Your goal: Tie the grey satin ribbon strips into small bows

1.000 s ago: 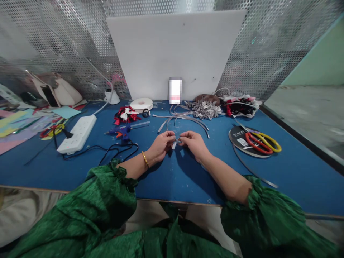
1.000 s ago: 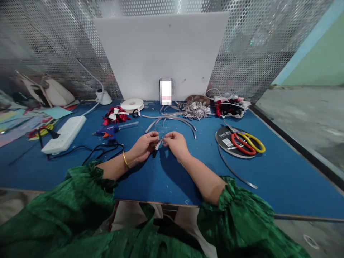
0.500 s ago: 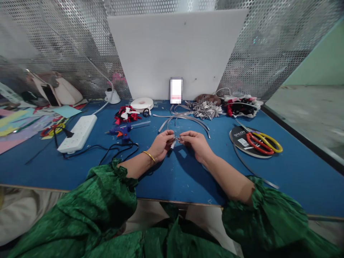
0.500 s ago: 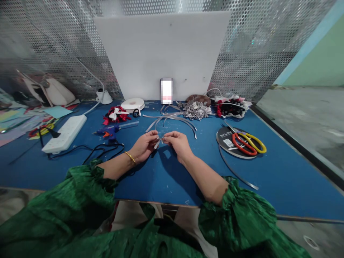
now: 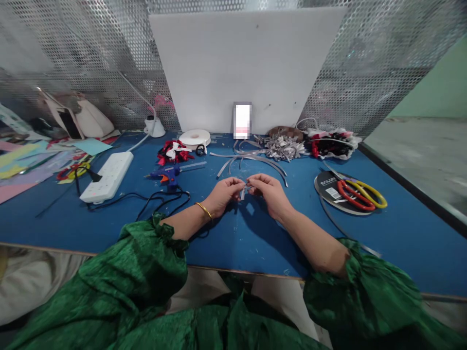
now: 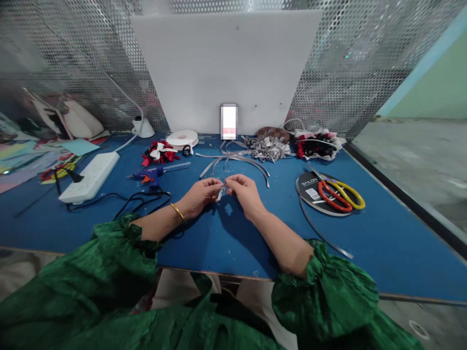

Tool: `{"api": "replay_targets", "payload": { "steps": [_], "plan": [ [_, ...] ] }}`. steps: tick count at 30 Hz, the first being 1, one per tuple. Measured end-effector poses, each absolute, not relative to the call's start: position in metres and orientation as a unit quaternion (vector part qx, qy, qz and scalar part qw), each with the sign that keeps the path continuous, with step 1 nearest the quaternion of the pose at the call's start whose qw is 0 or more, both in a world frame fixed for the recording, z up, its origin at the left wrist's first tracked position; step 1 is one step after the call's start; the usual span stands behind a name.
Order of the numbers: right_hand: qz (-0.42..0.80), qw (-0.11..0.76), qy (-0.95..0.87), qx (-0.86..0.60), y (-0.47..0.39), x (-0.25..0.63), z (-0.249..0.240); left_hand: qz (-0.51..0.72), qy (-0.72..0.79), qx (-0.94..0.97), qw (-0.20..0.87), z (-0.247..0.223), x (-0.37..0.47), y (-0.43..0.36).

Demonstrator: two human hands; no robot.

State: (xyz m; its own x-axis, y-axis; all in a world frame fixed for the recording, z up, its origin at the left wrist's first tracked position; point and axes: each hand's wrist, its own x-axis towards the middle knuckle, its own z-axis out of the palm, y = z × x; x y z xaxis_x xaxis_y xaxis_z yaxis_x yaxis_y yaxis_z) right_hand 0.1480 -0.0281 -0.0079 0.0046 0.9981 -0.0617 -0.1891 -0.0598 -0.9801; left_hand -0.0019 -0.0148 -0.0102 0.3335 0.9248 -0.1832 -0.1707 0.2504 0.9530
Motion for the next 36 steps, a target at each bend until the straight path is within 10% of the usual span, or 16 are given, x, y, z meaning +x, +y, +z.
{"api": "replay_targets", "payload": {
  "steps": [36],
  "plan": [
    [0.482,0.445,-0.615,-0.437,-0.025,0.154,-0.008,0.438,0.449,0.393,0.672,-0.002,-0.005,-0.014]
  ]
}}
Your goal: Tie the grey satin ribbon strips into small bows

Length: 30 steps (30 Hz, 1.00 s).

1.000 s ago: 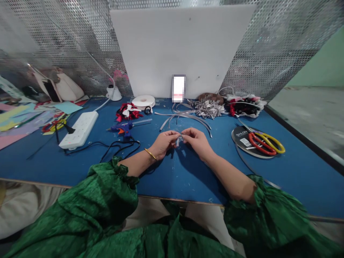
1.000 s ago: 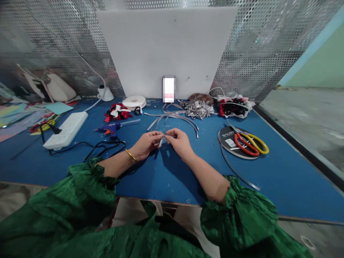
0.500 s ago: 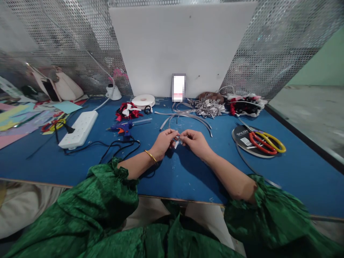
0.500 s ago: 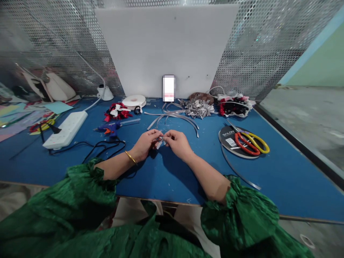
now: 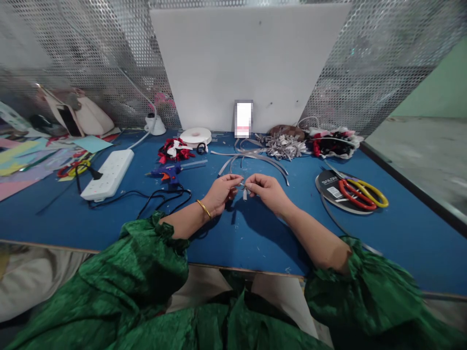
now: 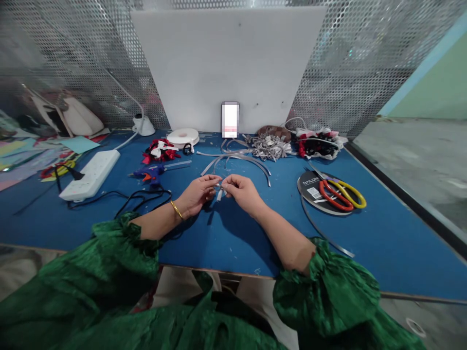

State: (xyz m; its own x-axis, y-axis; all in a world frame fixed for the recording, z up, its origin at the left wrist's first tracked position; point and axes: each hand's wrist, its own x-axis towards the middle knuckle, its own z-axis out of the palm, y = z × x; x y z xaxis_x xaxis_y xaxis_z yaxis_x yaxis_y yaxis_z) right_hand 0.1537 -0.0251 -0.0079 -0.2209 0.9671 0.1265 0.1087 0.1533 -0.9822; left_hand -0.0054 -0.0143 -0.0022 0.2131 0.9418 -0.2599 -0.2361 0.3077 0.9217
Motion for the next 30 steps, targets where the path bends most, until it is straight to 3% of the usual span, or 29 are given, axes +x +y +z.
{"api": "replay_targets", "payload": {
  "steps": [13,21,30],
  "plan": [
    [0.475,0.519,-0.506,-0.499,-0.021,0.161,-0.004,0.450,0.474,0.466,0.596,-0.004,-0.008,-0.012],
    [0.461,0.473,-0.583,-0.474,-0.019,0.163,-0.010,0.450,0.465,0.462,0.607,-0.004,-0.009,-0.011],
    [0.436,0.501,-0.563,-0.492,-0.019,0.162,-0.010,0.440,0.477,0.469,0.599,-0.005,-0.009,-0.011]
  ]
}}
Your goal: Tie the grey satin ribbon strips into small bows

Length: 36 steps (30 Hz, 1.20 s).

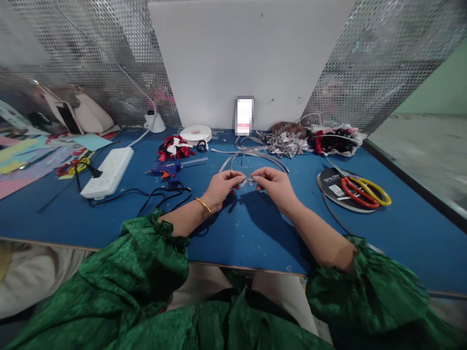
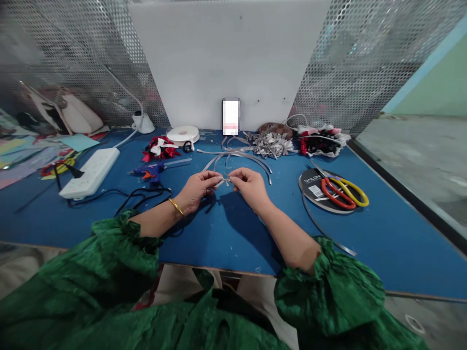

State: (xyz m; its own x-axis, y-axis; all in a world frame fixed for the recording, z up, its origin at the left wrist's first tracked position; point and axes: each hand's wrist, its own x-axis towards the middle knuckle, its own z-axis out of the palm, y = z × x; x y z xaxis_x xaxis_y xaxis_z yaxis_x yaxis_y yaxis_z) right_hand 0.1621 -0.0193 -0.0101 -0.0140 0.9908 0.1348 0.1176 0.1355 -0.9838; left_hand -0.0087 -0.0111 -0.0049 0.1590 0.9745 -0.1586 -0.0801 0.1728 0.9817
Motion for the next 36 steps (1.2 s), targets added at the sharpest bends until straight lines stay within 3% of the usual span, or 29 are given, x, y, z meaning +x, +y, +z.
{"api": "replay_targets", "payload": {
  "steps": [10,16,21,27,36],
  "plan": [
    [0.425,0.519,-0.551,-0.496,-0.021,0.155,-0.012,0.494,0.466,0.425,0.599,-0.012,-0.008,-0.005],
    [0.374,0.534,-0.576,-0.494,-0.018,0.160,-0.014,0.439,0.447,0.388,0.676,-0.002,-0.008,-0.011],
    [0.353,0.502,-0.619,-0.490,-0.021,0.159,-0.014,0.414,0.448,0.423,0.670,-0.003,-0.008,-0.014],
    [0.392,0.543,-0.537,-0.513,-0.020,0.162,-0.007,0.432,0.457,0.424,0.652,-0.008,-0.008,-0.011],
    [0.510,0.477,-0.521,-0.491,-0.027,0.157,-0.006,0.436,0.463,0.463,0.618,-0.006,-0.006,-0.014]
  ]
}}
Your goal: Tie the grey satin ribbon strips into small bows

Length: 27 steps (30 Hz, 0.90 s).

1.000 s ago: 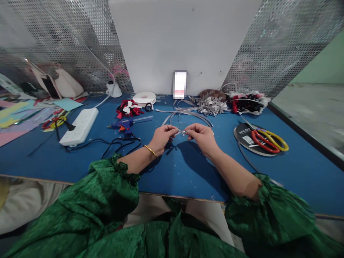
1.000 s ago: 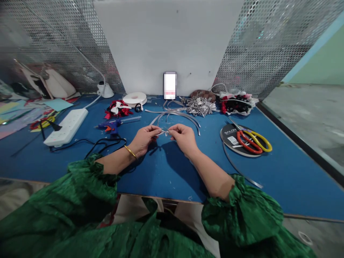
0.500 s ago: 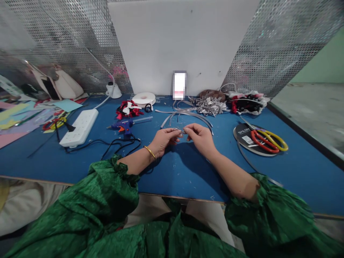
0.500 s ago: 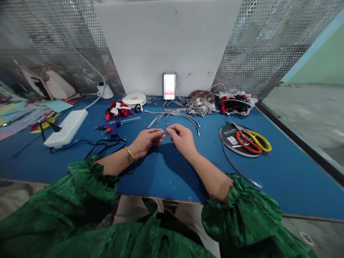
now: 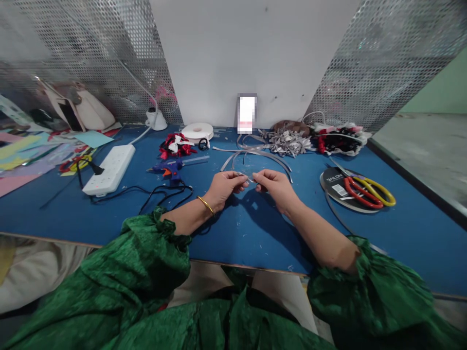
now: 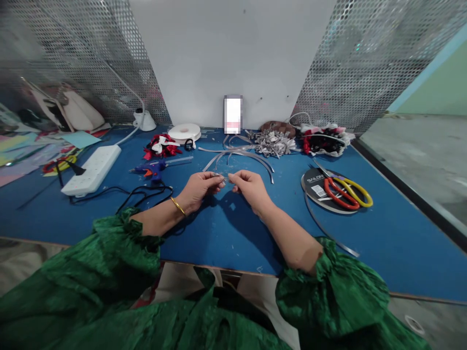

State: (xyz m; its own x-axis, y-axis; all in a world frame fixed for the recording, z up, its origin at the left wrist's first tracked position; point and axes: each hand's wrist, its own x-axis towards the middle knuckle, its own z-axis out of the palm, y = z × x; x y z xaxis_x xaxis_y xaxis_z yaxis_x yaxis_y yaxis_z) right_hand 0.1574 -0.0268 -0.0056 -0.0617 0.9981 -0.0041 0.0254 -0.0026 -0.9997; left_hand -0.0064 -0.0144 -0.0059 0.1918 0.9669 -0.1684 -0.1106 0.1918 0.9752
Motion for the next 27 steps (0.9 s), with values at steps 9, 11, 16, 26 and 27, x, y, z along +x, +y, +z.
{"api": "replay_targets", "payload": {
  "steps": [9,11,16,26,27],
  "plan": [
    [0.567,0.496,-0.458,-0.472,-0.0245,0.1582,-0.0070,0.442,0.459,0.432,0.638,-0.0012,-0.0053,-0.0163],
    [0.577,0.498,-0.449,-0.468,-0.0247,0.1581,-0.0065,0.454,0.463,0.430,0.628,-0.0029,-0.0058,-0.0152],
    [0.599,0.486,-0.443,-0.457,-0.0260,0.1565,-0.0050,0.454,0.459,0.443,0.622,-0.0070,-0.0064,-0.0135],
    [0.550,0.472,-0.504,-0.470,-0.0269,0.1569,-0.0089,0.406,0.452,0.503,0.615,-0.0066,-0.0051,-0.0172],
    [0.545,0.473,-0.506,-0.473,-0.0269,0.1569,-0.0091,0.407,0.453,0.505,0.611,-0.0069,-0.0050,-0.0172]
  ]
}}
